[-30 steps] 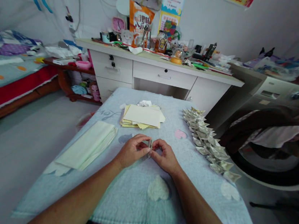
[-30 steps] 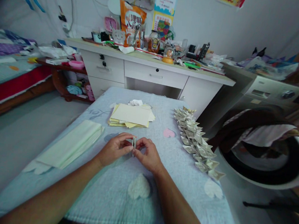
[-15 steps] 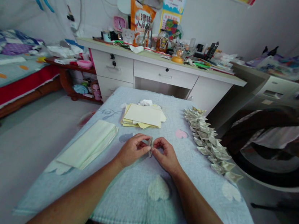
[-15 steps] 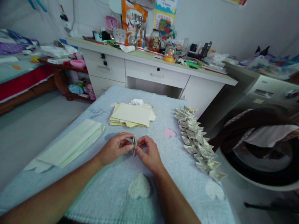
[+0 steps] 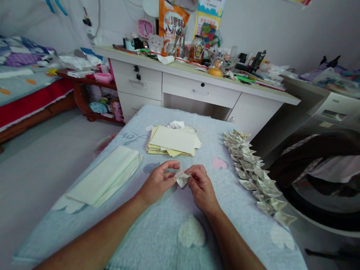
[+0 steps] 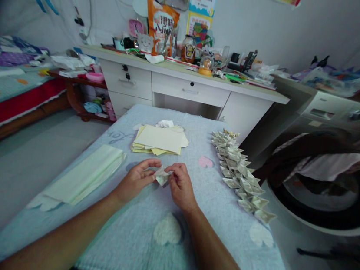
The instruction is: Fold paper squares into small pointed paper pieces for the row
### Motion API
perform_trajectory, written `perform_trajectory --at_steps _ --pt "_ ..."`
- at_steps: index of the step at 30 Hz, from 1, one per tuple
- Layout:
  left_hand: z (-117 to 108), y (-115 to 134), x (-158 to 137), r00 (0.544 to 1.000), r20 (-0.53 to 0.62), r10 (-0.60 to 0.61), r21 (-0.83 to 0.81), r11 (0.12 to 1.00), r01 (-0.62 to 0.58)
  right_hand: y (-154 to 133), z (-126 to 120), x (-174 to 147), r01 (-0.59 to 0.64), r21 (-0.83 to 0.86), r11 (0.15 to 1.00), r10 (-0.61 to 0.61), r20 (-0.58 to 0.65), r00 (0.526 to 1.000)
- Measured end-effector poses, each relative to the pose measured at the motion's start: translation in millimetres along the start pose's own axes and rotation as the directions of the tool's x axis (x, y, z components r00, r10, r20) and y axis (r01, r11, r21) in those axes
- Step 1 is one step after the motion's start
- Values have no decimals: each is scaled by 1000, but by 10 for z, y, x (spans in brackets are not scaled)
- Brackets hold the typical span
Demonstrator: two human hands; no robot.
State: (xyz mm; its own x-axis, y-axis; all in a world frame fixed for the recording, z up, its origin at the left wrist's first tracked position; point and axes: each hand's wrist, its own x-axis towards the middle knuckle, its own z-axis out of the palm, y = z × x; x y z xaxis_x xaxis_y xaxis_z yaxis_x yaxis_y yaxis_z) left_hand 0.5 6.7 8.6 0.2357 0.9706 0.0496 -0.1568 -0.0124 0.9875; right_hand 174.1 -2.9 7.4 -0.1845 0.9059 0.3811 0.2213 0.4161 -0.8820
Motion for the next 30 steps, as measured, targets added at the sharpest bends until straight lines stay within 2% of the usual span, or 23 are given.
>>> perform_trajectory --at_steps 3,7,15,20,25,30 --pt "14 -1 22 998 -37 -46 -68 997 44 52 12 -5 -16 36 999 17 -16 1000" --pt "23 5 31 995 -12 -104 -157 982 101 60 15 -6 -8 77 997 10 -26 1000" --pt "39 45 -7 991 68 -118 -254 958 131 -5 31 10 -45 -16 999 44 -63 997" --pt "79 17 -2 993 -21 -116 -173 979 111 31 70 -1 -59 -5 998 59 -99 993" --pt "70 -8 -4 984 38 -171 -58 983 174 44 107 -20 -114 126 985 127 -100 987" --pt "47 -17 -13 997 37 -71 75 995 69 -31 83 -10 -168 204 965 176 -23 984"
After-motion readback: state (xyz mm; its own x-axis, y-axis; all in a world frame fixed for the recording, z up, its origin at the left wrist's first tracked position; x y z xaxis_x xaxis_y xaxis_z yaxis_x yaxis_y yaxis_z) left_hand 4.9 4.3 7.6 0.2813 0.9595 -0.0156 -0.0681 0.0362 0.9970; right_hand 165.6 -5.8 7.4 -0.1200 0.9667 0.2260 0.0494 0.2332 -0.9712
